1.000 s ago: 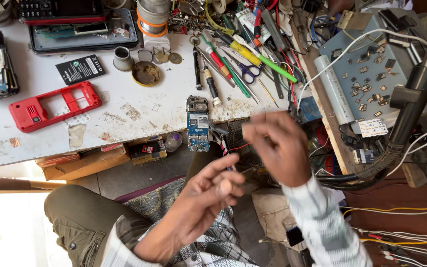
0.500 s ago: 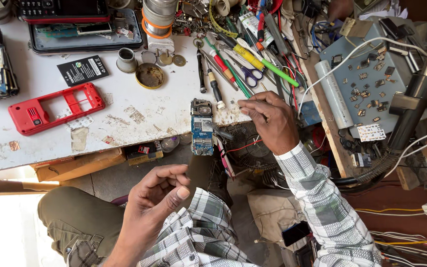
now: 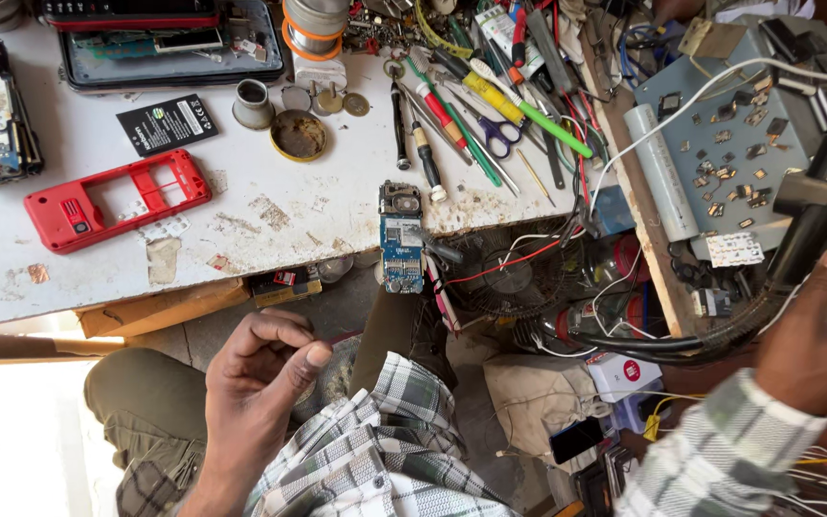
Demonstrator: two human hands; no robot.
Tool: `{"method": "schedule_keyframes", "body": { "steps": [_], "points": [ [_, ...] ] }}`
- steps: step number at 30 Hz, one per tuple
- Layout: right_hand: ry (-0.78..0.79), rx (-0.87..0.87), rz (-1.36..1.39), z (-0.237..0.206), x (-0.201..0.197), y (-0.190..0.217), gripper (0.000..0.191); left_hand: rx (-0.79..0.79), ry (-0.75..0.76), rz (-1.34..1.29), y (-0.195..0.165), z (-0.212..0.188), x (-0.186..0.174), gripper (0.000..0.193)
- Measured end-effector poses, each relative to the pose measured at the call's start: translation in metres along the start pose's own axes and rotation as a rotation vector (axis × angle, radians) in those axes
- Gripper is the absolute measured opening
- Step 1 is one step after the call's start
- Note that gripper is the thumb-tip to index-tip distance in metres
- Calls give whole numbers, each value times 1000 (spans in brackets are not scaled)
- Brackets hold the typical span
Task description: The person sits on the floor at a cluttered electronics repair workbench and solders a circuit board. They hold the board with one hand while using a soldering iron on it, handle small components and a small yellow item, set items on the bench, and resume soldering the board with the iron.
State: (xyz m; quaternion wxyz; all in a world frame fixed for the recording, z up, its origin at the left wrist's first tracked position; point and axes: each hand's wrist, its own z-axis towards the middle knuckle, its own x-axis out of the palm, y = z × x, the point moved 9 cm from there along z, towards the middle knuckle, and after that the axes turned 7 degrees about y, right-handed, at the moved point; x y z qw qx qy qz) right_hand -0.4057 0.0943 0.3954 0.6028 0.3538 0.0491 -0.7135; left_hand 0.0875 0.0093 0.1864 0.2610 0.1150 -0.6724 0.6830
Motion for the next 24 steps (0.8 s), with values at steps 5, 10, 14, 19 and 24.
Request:
{"method": "schedule_keyframes", "body": {
  "steps": [5,10,14,19,24],
  "points": [
    [333,97,264,5,37,-66,32,-36,-2,74,3,-8,-4,14],
    [353,14,543,15,46,-81,36,95,44,219,-15,-21,0,17],
    [328,32,554,18,56,-102,31,76,-53,248,-17,-25,0,16],
    [178,-49,577,20,67,-110,23,18,8,44,4,-19,35,48],
    [80,143,673,21,59,-111,25,-185,120,-510,43,-1,74,63]
  ]
}}
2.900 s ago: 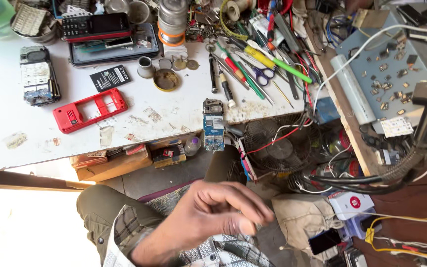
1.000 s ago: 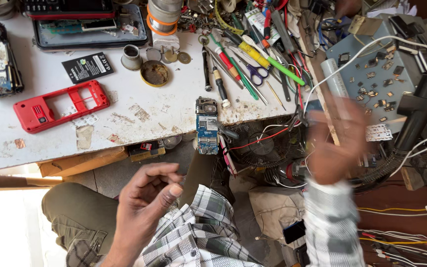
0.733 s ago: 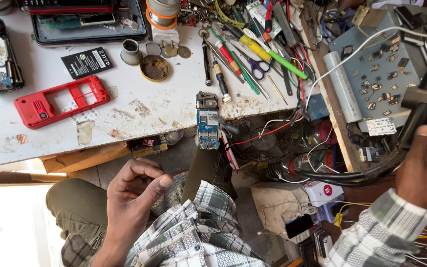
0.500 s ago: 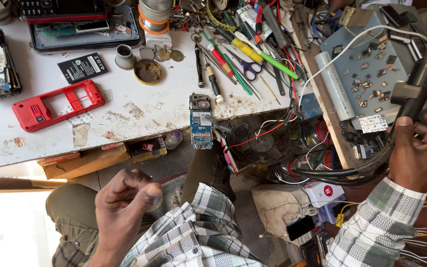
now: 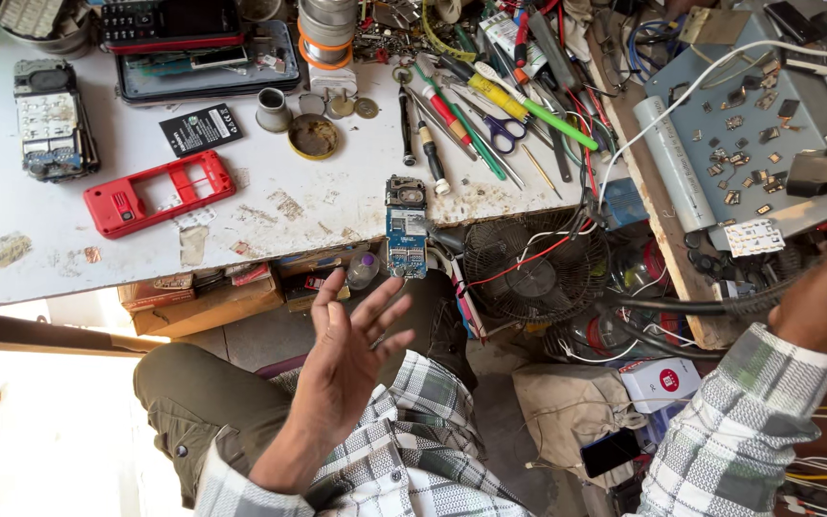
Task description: The person sits on the floor at a cluttered electronics repair workbench and solders a circuit board. They hold the board with one hand while using a soldering iron on it, handle small components and a small yellow item, set items on the bench, and resume soldering the board with the iron.
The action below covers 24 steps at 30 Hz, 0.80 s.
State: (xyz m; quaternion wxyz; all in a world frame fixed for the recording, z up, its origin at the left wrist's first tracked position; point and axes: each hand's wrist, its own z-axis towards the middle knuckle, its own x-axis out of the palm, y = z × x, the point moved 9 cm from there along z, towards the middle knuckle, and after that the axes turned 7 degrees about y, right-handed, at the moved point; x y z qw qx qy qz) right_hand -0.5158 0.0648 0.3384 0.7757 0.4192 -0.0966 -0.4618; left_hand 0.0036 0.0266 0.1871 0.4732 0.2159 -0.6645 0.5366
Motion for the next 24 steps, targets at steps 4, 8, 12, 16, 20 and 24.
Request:
{"method": "schedule_keyframes", "body": {
  "steps": [4,8,12,16,20,24],
  "points": [
    [103,14,438,-27,14,40,25,13,141,-196,5,11,19,67],
    [360,100,685,-90,59,84,40,32,145,-160,4,10,18,67],
    [505,268,743,-166,110,94,59,50,124,-105,8,4,7,66],
    [668,391,874,-233,154,84,68,28,35,105,1,-7,1,67],
    [1011,-12,524,-281,184,97,39,195,-12,764,-70,-26,24,56],
    [1204,-203,-1,-319,203,90,52,243,210,1311,-126,-41,71,59]
  ]
}}
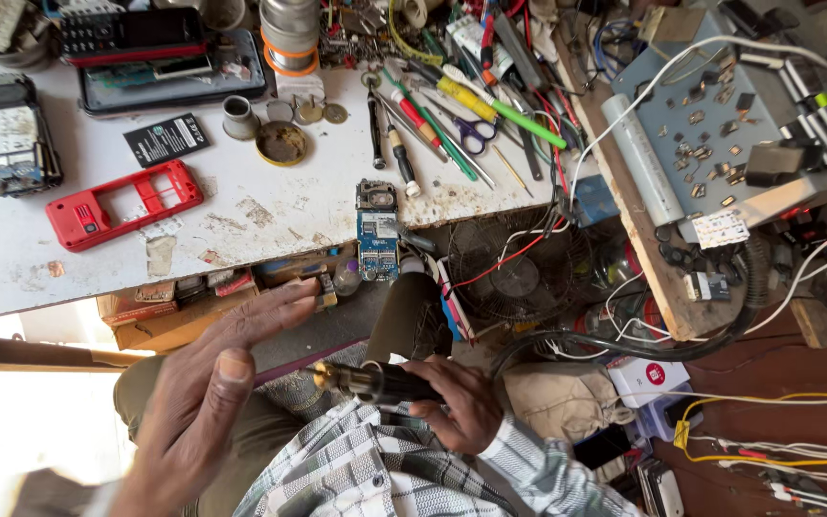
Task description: The person sits on the floor at a cluttered electronics repair workbench and solders a circuit board. They hold the board with one hand while using a soldering iron on it, handle small components and a small yellow item, set items on the bench, and resume soldering the board with the iron.
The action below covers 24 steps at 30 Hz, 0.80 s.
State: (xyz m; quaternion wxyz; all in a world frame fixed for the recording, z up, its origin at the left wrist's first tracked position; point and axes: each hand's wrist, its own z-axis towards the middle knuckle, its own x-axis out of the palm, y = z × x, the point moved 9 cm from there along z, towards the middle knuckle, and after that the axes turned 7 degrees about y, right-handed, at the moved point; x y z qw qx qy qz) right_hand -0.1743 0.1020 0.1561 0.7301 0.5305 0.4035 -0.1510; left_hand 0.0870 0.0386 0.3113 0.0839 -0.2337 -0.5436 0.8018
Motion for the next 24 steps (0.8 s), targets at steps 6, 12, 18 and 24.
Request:
{"method": "schedule_keyframes", "body": {
  "steps": [6,12,18,24],
  "points": [
    [-52,-162,132,5,11,29,50,33,109,196,-35,20,1,47],
    [-72,-149,211,6,3,30,51,105,94,260,-36,25,12,42],
    [-213,-18,550,14,-9,11,55,225,-498,-501,30,-9,21,75],
    [-254,-273,207,37,-21,67,34,71,-223,-646,86,-34,132,96]
  ]
}}
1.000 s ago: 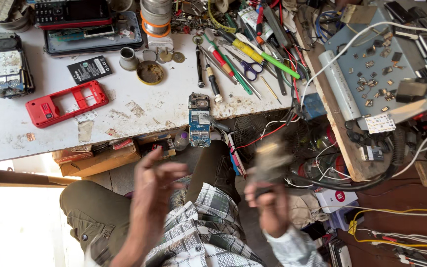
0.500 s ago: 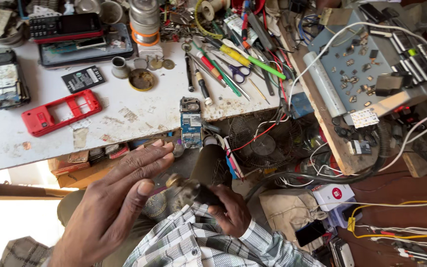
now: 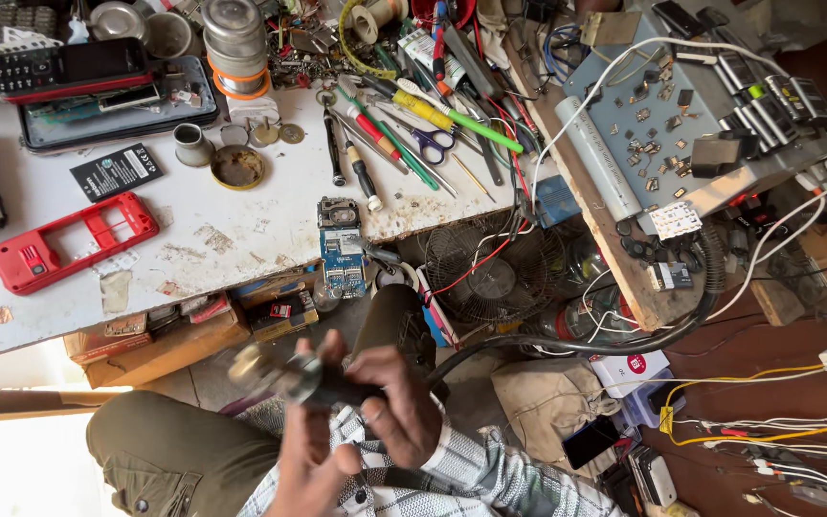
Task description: The person sits on the floor at a cluttered electronics repair workbench and solders a circuit board. They hold the board with one hand while using a soldering iron on it, handle small components and a small yellow item, set items on the bench, and resume soldering the board with the iron.
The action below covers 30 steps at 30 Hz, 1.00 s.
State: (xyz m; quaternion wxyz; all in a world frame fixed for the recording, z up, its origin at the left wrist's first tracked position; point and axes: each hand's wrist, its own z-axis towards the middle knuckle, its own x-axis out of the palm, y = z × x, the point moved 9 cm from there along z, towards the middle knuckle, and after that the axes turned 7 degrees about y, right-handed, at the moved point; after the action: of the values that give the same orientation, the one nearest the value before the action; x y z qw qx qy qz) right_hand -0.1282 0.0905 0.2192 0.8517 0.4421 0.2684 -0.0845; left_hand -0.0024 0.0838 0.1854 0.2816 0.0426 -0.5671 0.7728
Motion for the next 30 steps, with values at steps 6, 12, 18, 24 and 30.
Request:
{"method": "schedule_keyframes", "body": {
  "steps": [6,12,18,24,30],
  "points": [
    [-307,429,-16,58,-102,-35,27,-147,-52,-78,60,-16,-13,51],
    [-157,193,-573,141,-177,-70,30,-133,-90,-174,75,-5,-22,46],
    [18,386,-544,155,-163,-103,31,-103,-131,-42,75,9,-40,41],
    [26,253,-673,162,-169,-94,32,-48,-64,-59,77,18,-42,41],
    [-291,293,-603,112,-196,-63,29,-62,40,-83,74,22,-46,42]
  ]
}}
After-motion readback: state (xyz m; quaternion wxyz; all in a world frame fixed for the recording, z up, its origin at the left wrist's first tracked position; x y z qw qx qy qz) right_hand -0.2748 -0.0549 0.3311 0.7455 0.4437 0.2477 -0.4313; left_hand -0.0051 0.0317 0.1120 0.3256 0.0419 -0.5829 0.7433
